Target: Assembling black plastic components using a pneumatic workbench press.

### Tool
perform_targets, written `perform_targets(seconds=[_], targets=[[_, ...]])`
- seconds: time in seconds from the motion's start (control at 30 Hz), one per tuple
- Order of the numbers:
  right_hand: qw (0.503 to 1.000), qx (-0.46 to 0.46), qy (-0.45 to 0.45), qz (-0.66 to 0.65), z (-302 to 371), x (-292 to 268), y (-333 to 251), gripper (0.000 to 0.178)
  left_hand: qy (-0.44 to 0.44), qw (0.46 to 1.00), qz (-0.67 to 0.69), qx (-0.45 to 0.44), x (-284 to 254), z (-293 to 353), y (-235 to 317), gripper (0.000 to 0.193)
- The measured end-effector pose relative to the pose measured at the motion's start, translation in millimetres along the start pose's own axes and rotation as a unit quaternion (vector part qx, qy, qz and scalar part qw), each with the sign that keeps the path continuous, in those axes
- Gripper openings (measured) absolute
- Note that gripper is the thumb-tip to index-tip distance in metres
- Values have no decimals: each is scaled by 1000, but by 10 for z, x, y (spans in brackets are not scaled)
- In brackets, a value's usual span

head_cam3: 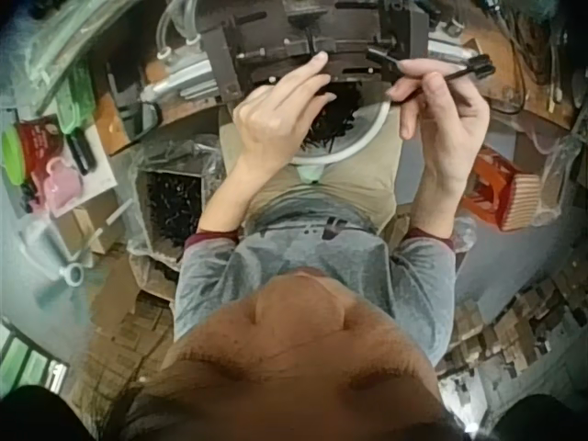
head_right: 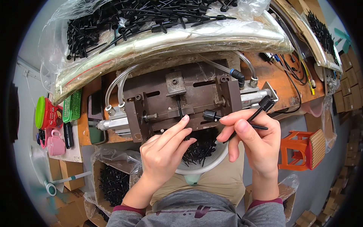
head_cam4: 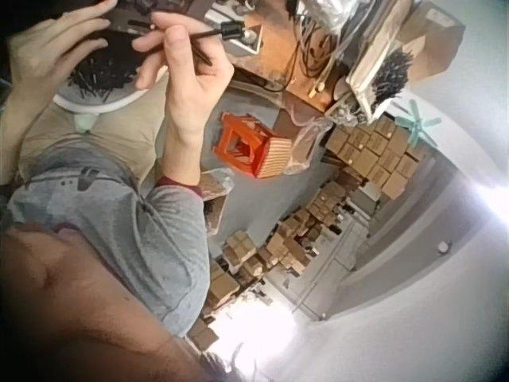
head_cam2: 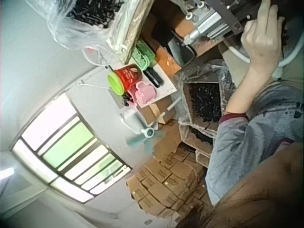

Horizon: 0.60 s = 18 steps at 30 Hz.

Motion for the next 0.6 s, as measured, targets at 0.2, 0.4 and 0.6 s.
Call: perform_targets(seconds=[0.2,0.4,0.6], targets=[[1000,22,-3,-2,33,2,5,27,3,1000,29,-5,27,33,-73,28],[998,50,-2,-40,117,8,39,25,11,993,105,-52,-5,60,-42,35],[964,196,-116,-137,195,227,195,20,-75,917,381,-95,-171,14,141,46]])
Point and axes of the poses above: each hand's wrist, its own z-axis away from the middle knuckle, its own x-axis out of the palm, y = z × x, the point moved 5 cm from there along -z, towards the middle knuckle, and after that the axes turned 1 degree about -x, right-handed, at the moved point
